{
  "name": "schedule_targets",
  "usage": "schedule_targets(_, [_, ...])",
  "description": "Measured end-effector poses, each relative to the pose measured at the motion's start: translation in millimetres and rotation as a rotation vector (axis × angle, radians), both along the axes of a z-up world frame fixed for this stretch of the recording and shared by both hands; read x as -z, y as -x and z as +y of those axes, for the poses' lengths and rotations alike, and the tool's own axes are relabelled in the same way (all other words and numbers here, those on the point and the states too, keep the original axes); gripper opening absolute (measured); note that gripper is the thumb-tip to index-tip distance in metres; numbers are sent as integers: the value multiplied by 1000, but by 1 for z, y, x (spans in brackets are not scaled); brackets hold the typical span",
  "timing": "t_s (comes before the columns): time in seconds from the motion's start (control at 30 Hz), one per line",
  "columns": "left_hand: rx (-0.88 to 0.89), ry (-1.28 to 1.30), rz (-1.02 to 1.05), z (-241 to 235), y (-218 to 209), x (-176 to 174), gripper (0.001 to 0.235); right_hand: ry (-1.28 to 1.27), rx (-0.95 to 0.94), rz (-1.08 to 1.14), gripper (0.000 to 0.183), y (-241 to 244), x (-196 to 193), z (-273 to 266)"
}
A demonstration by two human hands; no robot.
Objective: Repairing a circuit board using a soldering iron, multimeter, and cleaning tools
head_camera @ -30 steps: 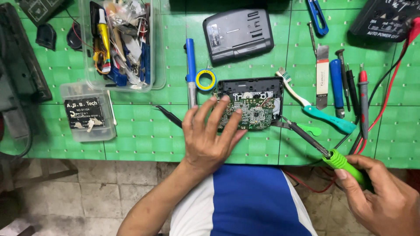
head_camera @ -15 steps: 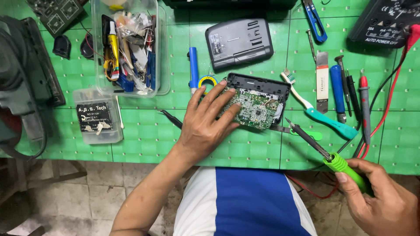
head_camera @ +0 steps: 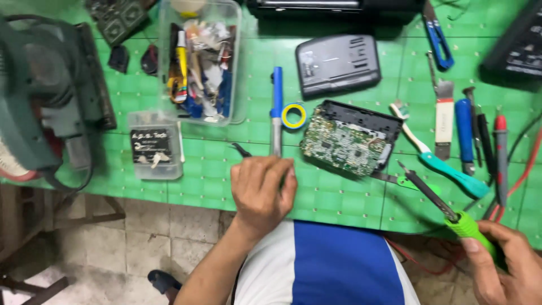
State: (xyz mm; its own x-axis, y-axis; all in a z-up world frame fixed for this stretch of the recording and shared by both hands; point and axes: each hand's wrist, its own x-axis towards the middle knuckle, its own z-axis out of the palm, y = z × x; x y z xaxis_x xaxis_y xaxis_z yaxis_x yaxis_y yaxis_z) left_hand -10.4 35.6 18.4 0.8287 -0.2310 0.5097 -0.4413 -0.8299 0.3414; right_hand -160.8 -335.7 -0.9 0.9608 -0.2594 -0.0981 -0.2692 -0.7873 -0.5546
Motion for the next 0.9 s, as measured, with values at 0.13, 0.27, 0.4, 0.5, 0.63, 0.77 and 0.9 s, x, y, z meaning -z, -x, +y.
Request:
schedule_targets(0.13, [-77, -2, 23, 24, -5, 4, 13, -138, 24, -65, 31, 0, 1, 11])
schedule_targets(0.27, [-272, 9, 53, 48, 1, 14, 10, -159, 94, -12, 33, -2, -4, 16])
schedule_targets(0.4, [-203, 117, 128, 45, -3, 11, 13, -152, 56, -7, 33, -3, 10, -1])
schedule_targets(0.5, [-151, 66, 185, 28, -21, 5, 31, -149, 43, -5, 32, -8, 9, 2])
schedule_targets(0.63, [-148, -10, 439, 18, -50, 21, 72, -87, 11, -46, 35, -13, -4, 13])
schedule_targets(0.77, [-193, -58, 601, 16, -68, 37, 82, -54, 54, -70, 31, -9, -4, 12])
schedule_targets(0.9, [-134, 177, 333, 18, -68, 29, 45, -8, 36, -76, 29, -6, -7, 9])
